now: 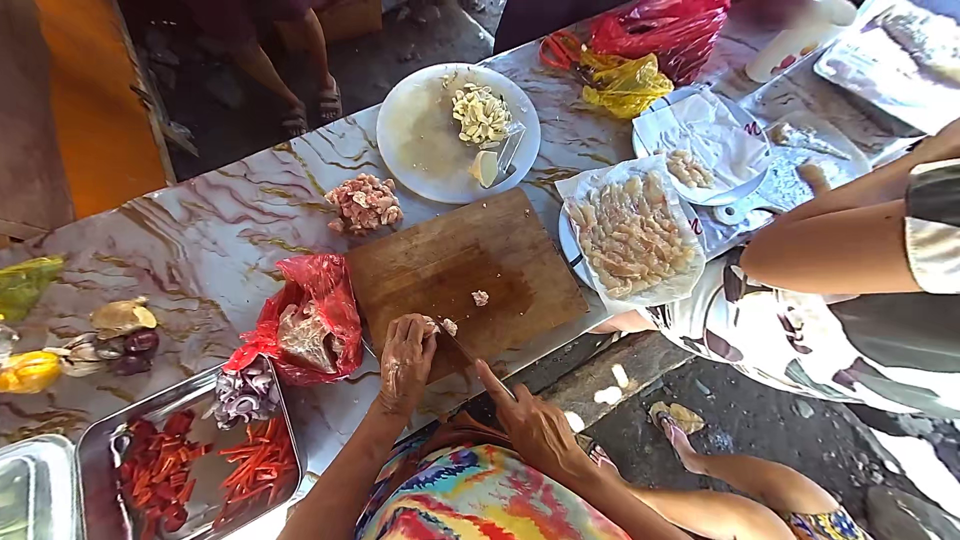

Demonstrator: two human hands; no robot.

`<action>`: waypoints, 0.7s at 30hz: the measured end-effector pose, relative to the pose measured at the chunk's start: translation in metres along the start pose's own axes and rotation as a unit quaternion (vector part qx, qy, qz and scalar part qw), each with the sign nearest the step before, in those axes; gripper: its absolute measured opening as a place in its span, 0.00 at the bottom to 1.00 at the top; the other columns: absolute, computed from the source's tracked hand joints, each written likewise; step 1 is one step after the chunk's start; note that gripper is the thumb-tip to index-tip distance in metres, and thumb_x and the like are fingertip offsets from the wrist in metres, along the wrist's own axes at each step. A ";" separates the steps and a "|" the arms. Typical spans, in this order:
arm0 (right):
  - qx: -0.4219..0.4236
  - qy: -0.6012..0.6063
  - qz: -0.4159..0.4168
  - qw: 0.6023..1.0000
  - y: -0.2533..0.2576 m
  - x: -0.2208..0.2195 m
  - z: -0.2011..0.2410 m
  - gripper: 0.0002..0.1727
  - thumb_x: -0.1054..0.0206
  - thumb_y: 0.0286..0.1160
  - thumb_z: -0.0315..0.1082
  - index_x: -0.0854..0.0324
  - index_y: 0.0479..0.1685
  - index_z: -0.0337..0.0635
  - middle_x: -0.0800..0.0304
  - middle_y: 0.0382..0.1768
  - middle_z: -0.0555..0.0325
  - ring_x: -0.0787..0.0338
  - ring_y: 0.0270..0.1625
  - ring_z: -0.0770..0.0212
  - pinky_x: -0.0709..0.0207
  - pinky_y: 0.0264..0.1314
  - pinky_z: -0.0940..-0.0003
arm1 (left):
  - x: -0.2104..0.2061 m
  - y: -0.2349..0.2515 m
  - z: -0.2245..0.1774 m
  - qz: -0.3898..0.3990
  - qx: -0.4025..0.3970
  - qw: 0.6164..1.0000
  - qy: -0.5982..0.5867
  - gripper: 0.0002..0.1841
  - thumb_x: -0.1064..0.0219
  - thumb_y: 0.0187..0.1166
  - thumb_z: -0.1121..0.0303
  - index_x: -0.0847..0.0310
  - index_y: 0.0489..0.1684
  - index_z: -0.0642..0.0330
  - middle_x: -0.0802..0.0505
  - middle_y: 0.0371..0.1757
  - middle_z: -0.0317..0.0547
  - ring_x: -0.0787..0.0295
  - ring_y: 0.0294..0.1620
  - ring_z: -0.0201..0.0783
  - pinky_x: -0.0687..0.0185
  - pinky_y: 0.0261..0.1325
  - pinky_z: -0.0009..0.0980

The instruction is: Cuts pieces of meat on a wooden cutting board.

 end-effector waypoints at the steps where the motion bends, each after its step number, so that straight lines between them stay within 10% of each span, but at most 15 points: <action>1: -0.001 -0.012 0.000 1.000 -0.005 0.003 -0.001 0.32 0.38 0.75 0.31 0.25 0.84 0.55 0.18 0.20 0.44 0.17 0.12 0.47 0.26 0.12 0.57 | 0.001 0.001 0.001 0.002 0.005 1.000 -0.004 0.04 0.30 0.65 0.79 0.12 0.31 0.72 0.07 0.44 0.63 0.08 0.51 0.59 0.15 0.59 0.41; 14: -0.049 0.114 -0.042 0.991 0.033 0.003 -0.022 0.29 0.42 0.81 0.28 0.28 0.85 0.45 0.12 0.24 0.41 0.13 0.18 0.42 0.20 0.21 0.47 | 0.018 -0.009 -0.002 0.040 0.019 0.999 0.008 0.06 0.31 0.61 0.82 0.15 0.34 0.73 0.07 0.43 0.63 0.09 0.50 0.62 0.16 0.59 0.46; 21: -0.099 0.336 -0.089 0.933 0.031 0.032 -0.061 0.27 0.49 0.87 0.30 0.30 0.85 0.39 0.18 0.19 0.54 0.29 0.14 0.67 0.30 0.20 0.70 | 0.024 0.072 -0.045 0.329 0.105 0.938 0.028 0.29 0.29 0.79 0.64 0.25 0.77 0.70 0.28 0.81 0.75 0.34 0.82 0.72 0.38 0.82 0.59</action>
Point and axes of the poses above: each hand's wrist, its own y-axis towards the middle knuckle, its own x-axis out of the back of the hand, z = x × y, the point moved 1 cm from there along y, towards the middle knuckle
